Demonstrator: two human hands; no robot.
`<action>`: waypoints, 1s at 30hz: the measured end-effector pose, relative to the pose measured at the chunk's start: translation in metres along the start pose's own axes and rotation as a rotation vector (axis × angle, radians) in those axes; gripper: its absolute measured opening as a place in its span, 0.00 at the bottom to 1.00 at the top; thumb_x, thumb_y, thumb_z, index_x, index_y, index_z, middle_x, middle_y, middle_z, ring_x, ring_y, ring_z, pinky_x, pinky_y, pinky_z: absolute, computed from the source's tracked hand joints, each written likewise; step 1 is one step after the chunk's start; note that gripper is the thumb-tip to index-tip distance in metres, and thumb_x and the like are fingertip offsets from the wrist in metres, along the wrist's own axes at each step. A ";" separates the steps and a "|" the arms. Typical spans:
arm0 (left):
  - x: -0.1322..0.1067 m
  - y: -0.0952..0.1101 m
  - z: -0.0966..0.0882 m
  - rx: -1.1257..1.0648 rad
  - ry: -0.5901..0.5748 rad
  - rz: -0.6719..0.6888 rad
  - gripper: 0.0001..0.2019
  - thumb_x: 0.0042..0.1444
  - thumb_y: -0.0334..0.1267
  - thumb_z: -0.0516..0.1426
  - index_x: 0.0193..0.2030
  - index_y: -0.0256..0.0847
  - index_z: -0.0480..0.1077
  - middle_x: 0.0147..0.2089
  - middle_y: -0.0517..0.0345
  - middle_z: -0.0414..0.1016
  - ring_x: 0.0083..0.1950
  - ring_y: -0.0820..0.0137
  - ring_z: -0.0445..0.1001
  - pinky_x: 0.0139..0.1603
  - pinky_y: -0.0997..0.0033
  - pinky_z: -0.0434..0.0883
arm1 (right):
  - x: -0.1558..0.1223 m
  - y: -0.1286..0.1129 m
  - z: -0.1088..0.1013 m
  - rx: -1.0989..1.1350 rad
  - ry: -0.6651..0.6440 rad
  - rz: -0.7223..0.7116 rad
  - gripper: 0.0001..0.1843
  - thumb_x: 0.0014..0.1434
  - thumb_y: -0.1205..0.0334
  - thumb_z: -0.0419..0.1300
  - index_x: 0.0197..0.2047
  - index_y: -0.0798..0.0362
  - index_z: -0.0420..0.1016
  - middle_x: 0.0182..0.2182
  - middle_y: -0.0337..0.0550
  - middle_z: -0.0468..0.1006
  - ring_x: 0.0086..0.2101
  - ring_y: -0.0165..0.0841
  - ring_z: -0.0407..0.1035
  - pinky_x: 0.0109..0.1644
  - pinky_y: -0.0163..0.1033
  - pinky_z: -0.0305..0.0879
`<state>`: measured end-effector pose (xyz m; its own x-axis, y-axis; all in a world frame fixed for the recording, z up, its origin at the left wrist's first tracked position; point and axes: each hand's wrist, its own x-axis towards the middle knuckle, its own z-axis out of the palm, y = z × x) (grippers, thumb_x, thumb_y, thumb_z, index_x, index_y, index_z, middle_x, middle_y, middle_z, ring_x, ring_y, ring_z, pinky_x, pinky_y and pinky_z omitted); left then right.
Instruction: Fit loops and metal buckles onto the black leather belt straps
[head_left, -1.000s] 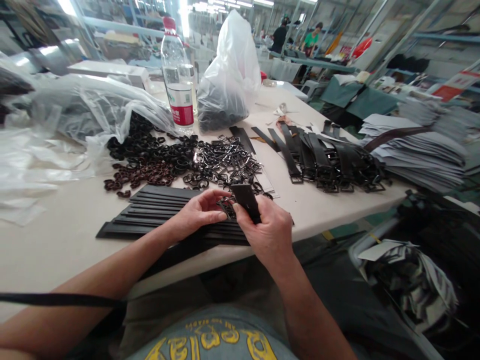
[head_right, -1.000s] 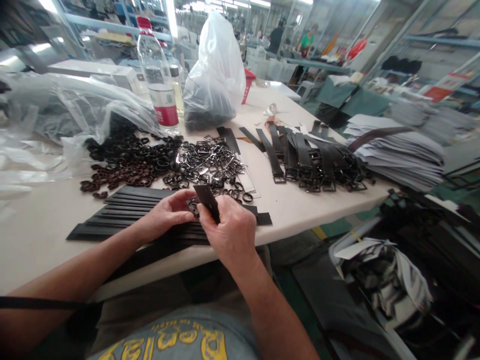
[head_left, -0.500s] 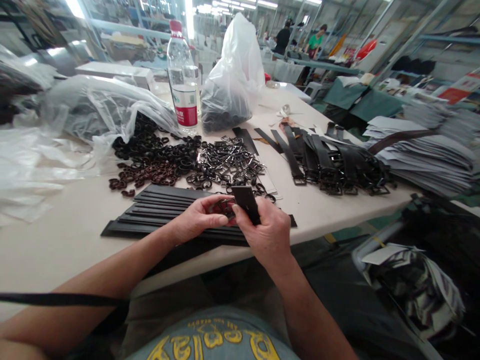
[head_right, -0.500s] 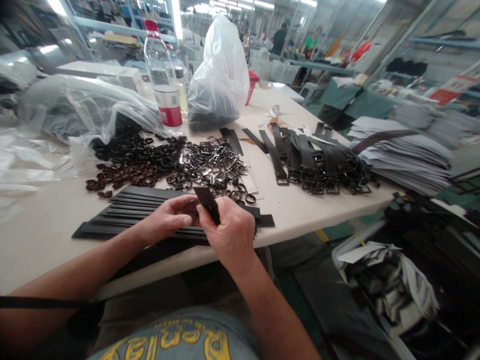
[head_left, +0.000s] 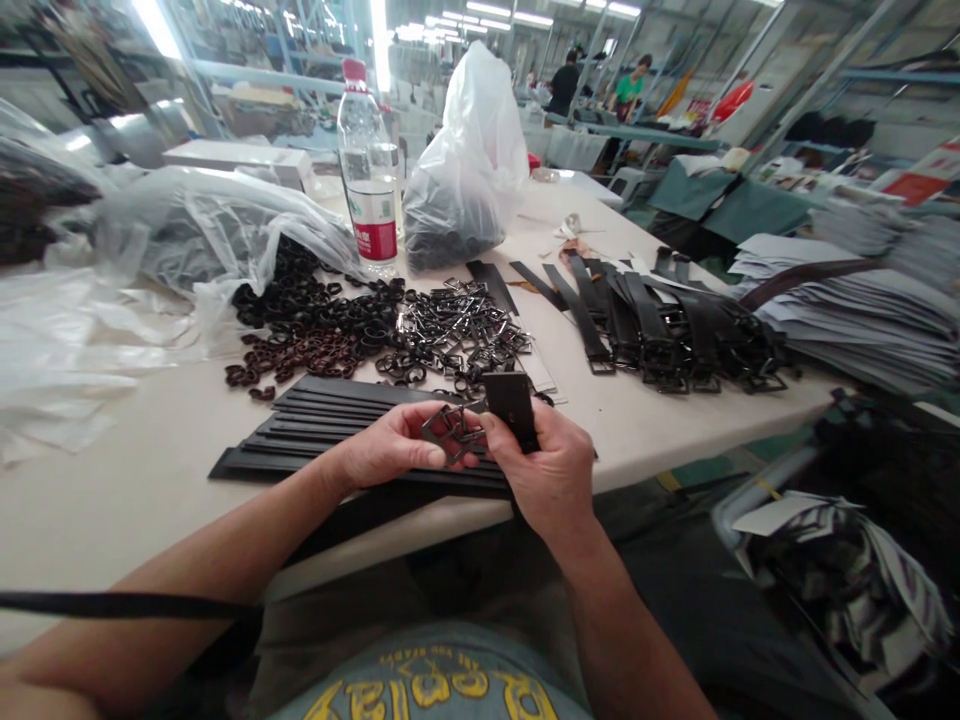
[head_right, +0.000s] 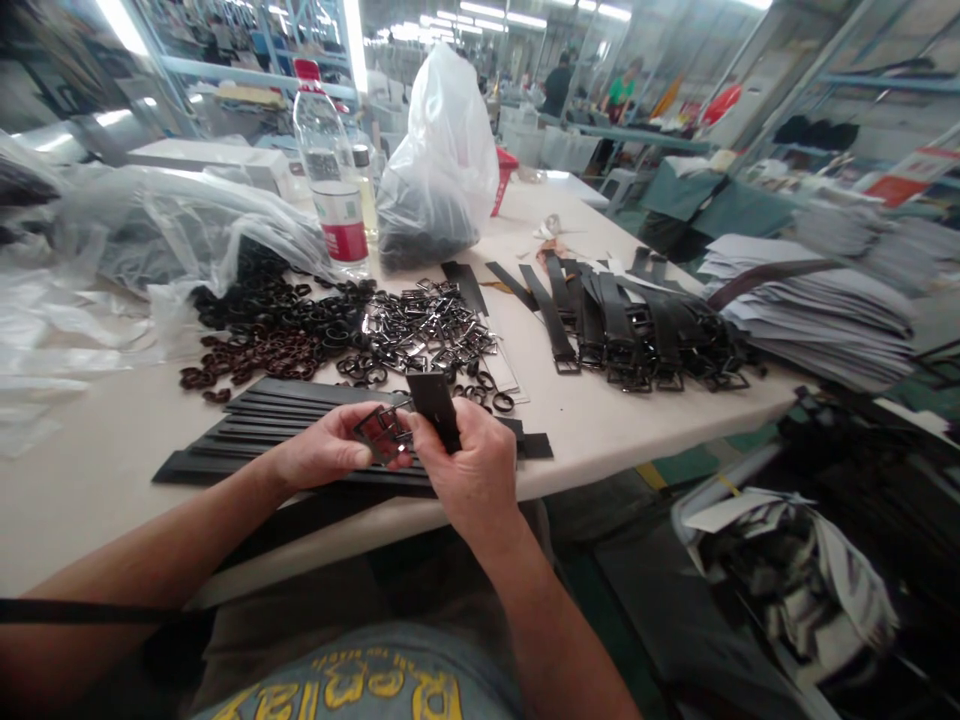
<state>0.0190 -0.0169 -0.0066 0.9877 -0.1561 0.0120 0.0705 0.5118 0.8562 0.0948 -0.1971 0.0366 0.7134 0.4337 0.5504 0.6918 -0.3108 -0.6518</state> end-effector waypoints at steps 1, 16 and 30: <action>0.000 0.000 -0.001 0.003 0.004 -0.009 0.24 0.43 0.39 0.73 0.50 0.40 0.79 0.40 0.50 0.83 0.40 0.64 0.81 0.47 0.66 0.73 | 0.000 0.000 0.000 -0.001 0.001 -0.004 0.12 0.60 0.59 0.63 0.26 0.53 0.73 0.21 0.35 0.73 0.22 0.28 0.65 0.28 0.33 0.61; 0.003 -0.001 0.002 0.061 0.088 -0.034 0.24 0.36 0.41 0.75 0.41 0.38 0.80 0.36 0.55 0.83 0.36 0.65 0.81 0.45 0.66 0.77 | -0.007 0.008 0.002 -0.027 -0.084 -0.202 0.09 0.66 0.61 0.59 0.33 0.53 0.74 0.27 0.41 0.77 0.28 0.30 0.70 0.34 0.34 0.64; 0.006 0.001 0.001 0.130 0.178 0.097 0.21 0.43 0.43 0.72 0.44 0.39 0.78 0.43 0.50 0.82 0.41 0.64 0.80 0.46 0.66 0.75 | -0.005 0.018 0.006 0.241 -0.104 0.216 0.15 0.66 0.52 0.57 0.34 0.52 0.77 0.25 0.39 0.79 0.21 0.30 0.74 0.26 0.33 0.68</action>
<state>0.0253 -0.0184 -0.0055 0.9988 0.0459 0.0166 -0.0337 0.4021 0.9150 0.1031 -0.2000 0.0187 0.8172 0.4669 0.3379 0.4704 -0.2014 -0.8592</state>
